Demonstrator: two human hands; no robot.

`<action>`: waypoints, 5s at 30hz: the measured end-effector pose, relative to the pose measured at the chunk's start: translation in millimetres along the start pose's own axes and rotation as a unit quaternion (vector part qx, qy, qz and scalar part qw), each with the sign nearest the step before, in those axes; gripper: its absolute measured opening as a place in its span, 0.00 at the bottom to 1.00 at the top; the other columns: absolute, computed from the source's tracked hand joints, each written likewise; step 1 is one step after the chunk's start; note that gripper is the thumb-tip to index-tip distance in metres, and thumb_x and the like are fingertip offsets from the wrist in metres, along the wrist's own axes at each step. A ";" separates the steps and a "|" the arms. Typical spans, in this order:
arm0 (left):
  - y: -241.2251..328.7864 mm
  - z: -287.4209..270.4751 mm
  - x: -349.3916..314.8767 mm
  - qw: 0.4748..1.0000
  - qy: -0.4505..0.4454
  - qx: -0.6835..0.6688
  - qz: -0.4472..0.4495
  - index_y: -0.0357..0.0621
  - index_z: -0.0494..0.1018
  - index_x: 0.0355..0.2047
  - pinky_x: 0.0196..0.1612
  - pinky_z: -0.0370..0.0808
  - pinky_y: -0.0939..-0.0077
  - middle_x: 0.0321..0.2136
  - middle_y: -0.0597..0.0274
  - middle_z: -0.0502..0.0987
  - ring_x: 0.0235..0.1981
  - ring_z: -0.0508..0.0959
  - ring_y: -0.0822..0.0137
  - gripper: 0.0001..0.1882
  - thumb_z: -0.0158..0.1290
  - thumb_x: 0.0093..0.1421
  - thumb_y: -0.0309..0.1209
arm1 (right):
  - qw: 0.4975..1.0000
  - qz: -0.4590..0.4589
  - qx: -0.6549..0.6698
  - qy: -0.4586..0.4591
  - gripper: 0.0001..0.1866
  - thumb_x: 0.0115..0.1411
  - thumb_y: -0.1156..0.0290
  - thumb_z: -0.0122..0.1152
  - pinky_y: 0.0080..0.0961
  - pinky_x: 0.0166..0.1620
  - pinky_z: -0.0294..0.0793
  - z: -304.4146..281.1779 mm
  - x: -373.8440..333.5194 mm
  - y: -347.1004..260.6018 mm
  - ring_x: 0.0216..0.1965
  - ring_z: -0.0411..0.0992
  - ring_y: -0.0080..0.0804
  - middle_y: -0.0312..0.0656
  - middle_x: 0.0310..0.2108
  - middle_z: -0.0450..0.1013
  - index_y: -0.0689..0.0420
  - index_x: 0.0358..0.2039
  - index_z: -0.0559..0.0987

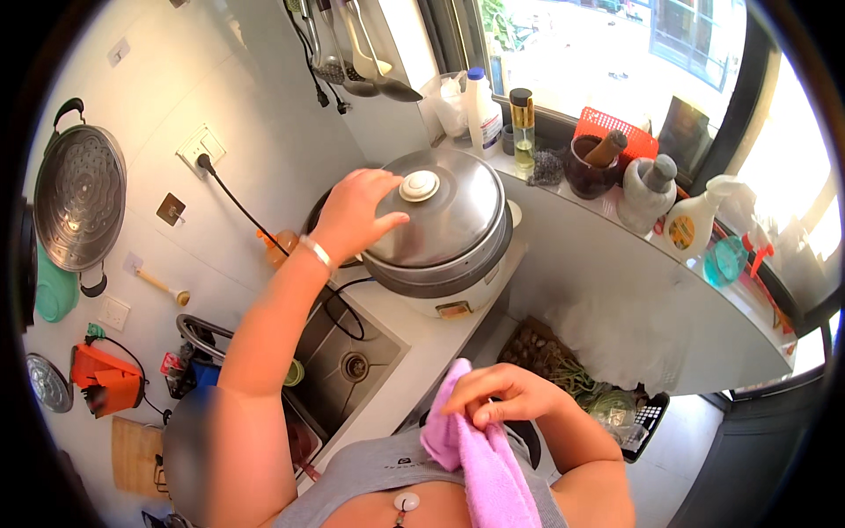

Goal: The person washes their hands, wipes their face with a towel, and removes a steamer basket containing white buns and eggs. They stir a pot of congee with a ladle and then transfer the buns and eggs into a cloth-lined straw basket. Finally, they place a new steamer basket onto a pot on the stove.

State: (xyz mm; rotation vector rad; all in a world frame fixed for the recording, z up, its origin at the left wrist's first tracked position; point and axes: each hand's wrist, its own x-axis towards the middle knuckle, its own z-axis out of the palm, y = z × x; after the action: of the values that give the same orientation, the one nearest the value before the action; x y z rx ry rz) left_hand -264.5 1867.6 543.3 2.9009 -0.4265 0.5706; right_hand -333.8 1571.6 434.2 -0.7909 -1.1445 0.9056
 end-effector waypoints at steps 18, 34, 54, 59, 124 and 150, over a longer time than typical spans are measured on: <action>-19.7 29.7 94.5 0.948 -0.300 0.018 -0.107 0.49 0.70 0.47 0.46 0.72 0.64 0.38 0.51 0.75 0.42 0.74 0.52 0.31 0.60 0.37 0.31 | 0.988 -0.002 0.154 -0.002 0.25 0.54 0.59 0.64 0.26 0.47 0.66 -47.5 -48.4 23.2 0.43 0.69 0.34 0.47 0.41 0.72 0.65 0.47 0.76; -138.0 -70.1 -144.2 0.771 0.262 -0.525 -0.248 0.41 0.61 0.57 0.54 0.67 0.63 0.50 0.58 0.70 0.52 0.70 0.62 0.27 0.52 0.57 0.33 | 0.992 0.095 -0.036 0.081 0.21 0.54 0.62 0.63 0.35 0.57 0.61 -51.1 -46.0 24.1 0.54 0.66 0.41 0.51 0.50 0.70 0.64 0.44 0.78; 0.9 90.9 -432.8 0.279 0.451 -0.756 -0.384 0.43 0.62 0.56 0.61 0.60 0.48 0.56 0.53 0.65 0.57 0.64 0.52 0.25 0.46 0.63 0.43 | 0.512 0.223 -0.824 0.093 0.28 0.40 0.50 0.66 0.38 0.56 0.57 -137.5 140.0 -43.5 0.50 0.64 0.43 0.45 0.36 0.76 0.63 0.33 0.80; 12.6 90.3 -434.0 0.269 0.437 -0.778 -0.362 0.41 0.64 0.55 0.62 0.58 0.51 0.55 0.53 0.66 0.57 0.64 0.53 0.24 0.46 0.62 0.42 | 0.445 0.378 -0.811 0.021 0.31 0.34 0.45 0.68 0.33 0.53 0.58 -147.8 165.9 -29.1 0.46 0.65 0.41 0.46 0.31 0.76 0.62 0.28 0.80; -73.9 48.9 -639.9 0.608 -0.001 0.163 -0.777 0.38 0.69 0.50 0.48 0.72 0.59 0.38 0.38 0.76 0.42 0.75 0.43 0.35 0.62 0.38 0.34 | 0.898 0.154 -0.408 -0.047 0.14 0.55 0.71 0.61 0.32 0.45 0.71 -20.8 91.1 -2.8 0.41 0.73 0.41 0.46 0.38 0.76 0.61 0.42 0.78; -8.6 74.7 -588.0 0.686 0.096 0.185 -0.697 0.29 0.64 0.52 0.62 0.56 0.61 0.57 0.35 0.60 0.59 0.61 0.42 0.28 0.54 0.50 0.26 | 0.556 0.121 -0.821 0.044 0.27 0.47 0.70 0.64 0.38 0.51 0.63 -226.7 226.5 -23.8 0.48 0.67 0.41 0.41 0.46 0.70 0.49 0.51 0.73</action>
State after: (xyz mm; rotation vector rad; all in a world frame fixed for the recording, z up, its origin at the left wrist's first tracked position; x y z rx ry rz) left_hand -757.5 2005.3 244.3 2.3554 1.9241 0.6090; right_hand -73.6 1750.8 493.4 -2.5080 -1.6395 -0.3859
